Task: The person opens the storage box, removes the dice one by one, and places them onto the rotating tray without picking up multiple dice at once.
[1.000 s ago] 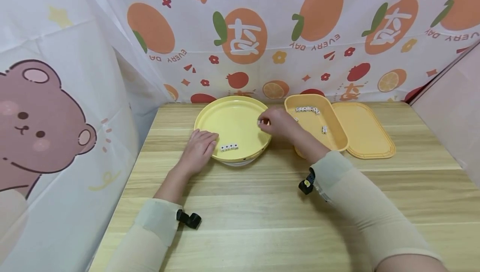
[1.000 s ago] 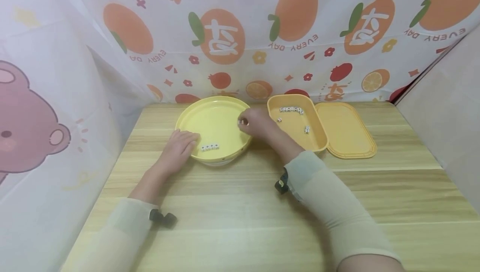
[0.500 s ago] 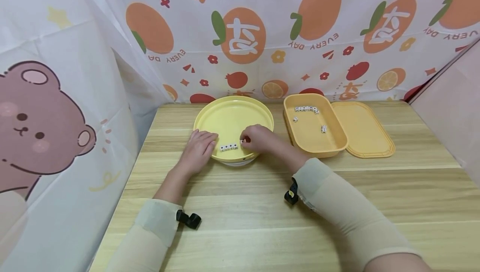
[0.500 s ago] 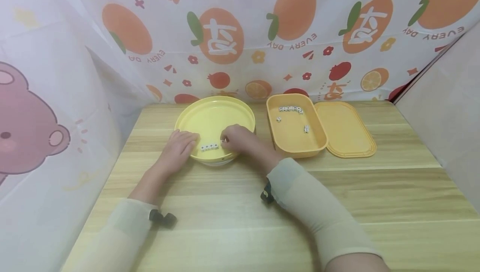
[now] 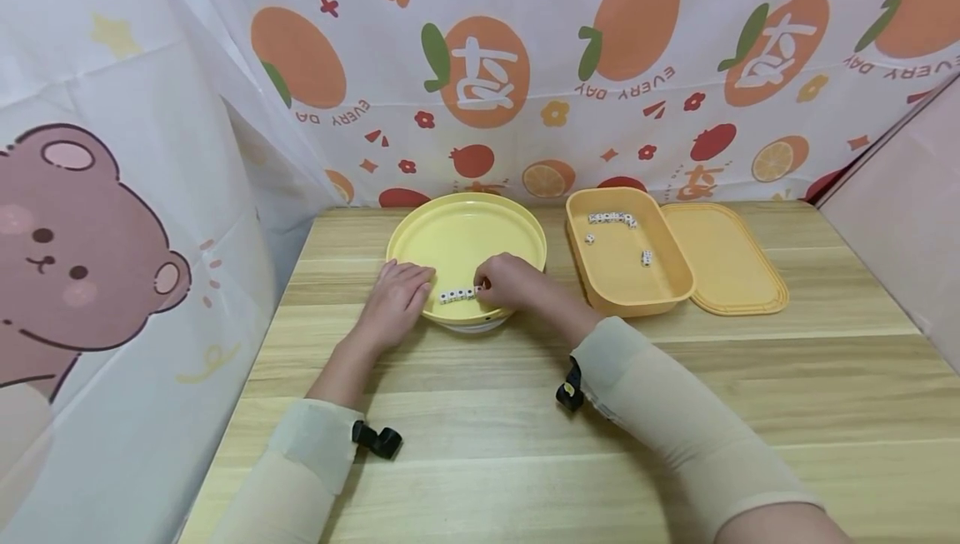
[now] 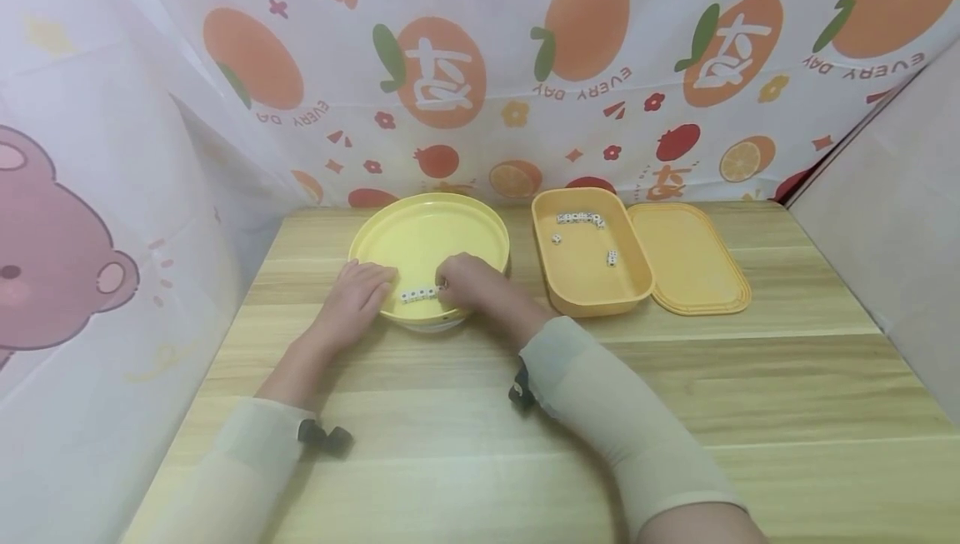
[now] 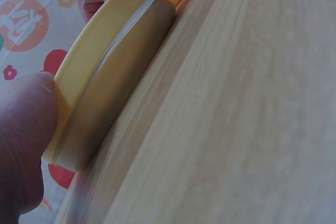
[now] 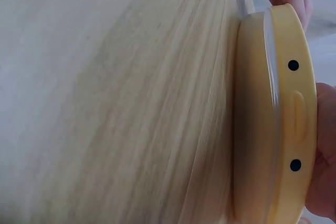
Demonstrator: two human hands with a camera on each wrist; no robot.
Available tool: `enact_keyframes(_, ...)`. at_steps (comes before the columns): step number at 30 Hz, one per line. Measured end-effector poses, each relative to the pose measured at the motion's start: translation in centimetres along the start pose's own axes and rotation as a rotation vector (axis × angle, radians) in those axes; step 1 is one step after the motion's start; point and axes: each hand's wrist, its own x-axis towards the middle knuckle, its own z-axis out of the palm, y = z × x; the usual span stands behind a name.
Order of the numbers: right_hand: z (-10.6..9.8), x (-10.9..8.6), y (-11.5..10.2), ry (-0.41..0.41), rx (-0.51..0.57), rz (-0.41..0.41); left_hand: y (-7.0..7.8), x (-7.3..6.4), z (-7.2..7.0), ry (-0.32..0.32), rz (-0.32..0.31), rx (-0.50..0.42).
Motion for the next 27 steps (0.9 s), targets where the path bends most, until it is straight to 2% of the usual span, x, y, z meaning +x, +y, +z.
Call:
enact_keyframes(6, 0.05, 0.01, -0.37, -0.013, 0.013, 0.024, -0.05, 0.09, 0.09, -0.001, 0.0, -0.005)
enact_keyframes(13, 0.26, 0.24, -0.67, -0.026, 0.003, -0.01, 0.05, 0.08, -0.01, -0.006, -0.006, -0.004)
enact_keyframes(27, 0.64, 0.39, -0.64, -0.006, 0.006, 0.005, 0.12, 0.01, 0.12, 0.012, 0.011, -0.001)
